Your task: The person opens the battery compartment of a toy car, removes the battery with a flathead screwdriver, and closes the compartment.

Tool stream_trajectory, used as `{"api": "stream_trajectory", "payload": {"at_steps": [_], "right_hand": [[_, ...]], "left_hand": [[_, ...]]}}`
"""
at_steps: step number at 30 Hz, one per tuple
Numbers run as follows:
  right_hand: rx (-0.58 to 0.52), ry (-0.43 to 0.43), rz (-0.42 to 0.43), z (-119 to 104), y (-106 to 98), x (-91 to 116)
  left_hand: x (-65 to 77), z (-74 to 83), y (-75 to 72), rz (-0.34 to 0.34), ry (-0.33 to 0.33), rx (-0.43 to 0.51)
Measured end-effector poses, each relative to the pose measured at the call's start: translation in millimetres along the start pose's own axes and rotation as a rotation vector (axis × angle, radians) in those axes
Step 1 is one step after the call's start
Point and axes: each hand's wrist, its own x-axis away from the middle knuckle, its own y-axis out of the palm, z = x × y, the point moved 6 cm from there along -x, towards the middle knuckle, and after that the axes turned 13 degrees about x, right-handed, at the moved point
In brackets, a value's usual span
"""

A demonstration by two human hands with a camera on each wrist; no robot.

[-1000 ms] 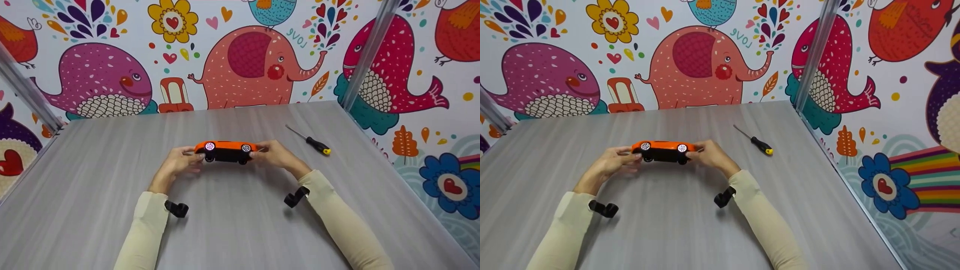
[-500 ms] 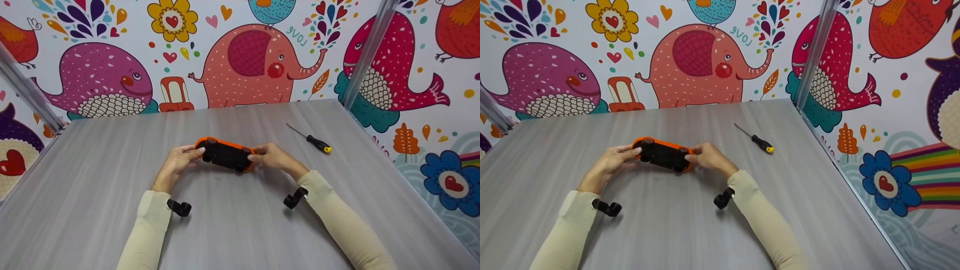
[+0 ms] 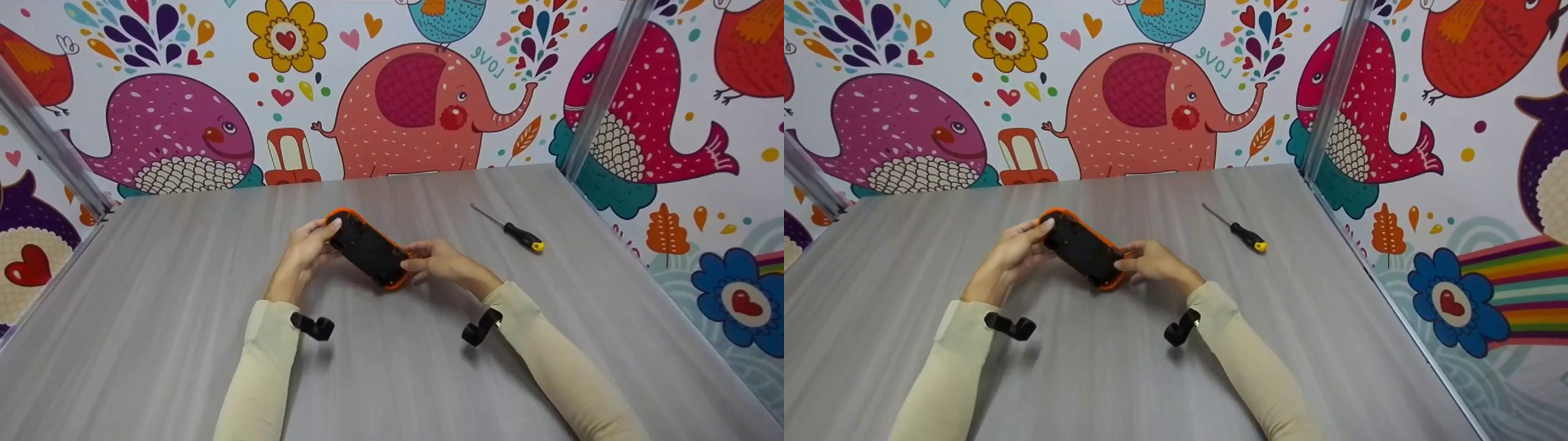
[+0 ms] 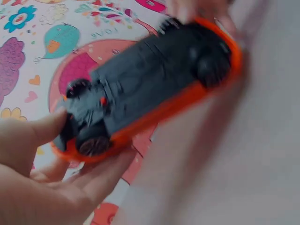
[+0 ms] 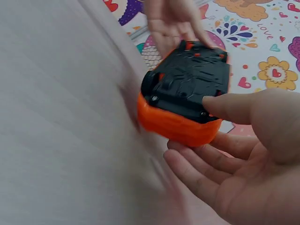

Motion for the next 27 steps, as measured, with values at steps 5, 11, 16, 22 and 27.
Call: {"api": "stream_trajectory", "payload": {"at_steps": [5, 11, 16, 22, 27], "right_hand": [[0.006, 0.018, 0.003, 3, 4, -2], [0.028, 0.054, 0.031, 6, 4, -4], [-0.049, 0.101, 0.035, 15, 5, -5], [-0.095, 0.087, 0.028, 17, 8, -5], [-0.066, 0.084, 0.057, 12, 7, -7]], "left_hand": [[1.7, 1.1, 8.1, 0.046, 0.006, 0.023], [1.6, -5.5, 10.9, 0.047, -0.015, 0.052], [0.0, -13.1, 11.3, 0.02, -0.027, 0.102], [-4.3, -23.8, 10.9, 0.035, -0.03, 0.135], [-7.9, -28.2, 13.3, 0.019, -0.022, 0.132]]}}
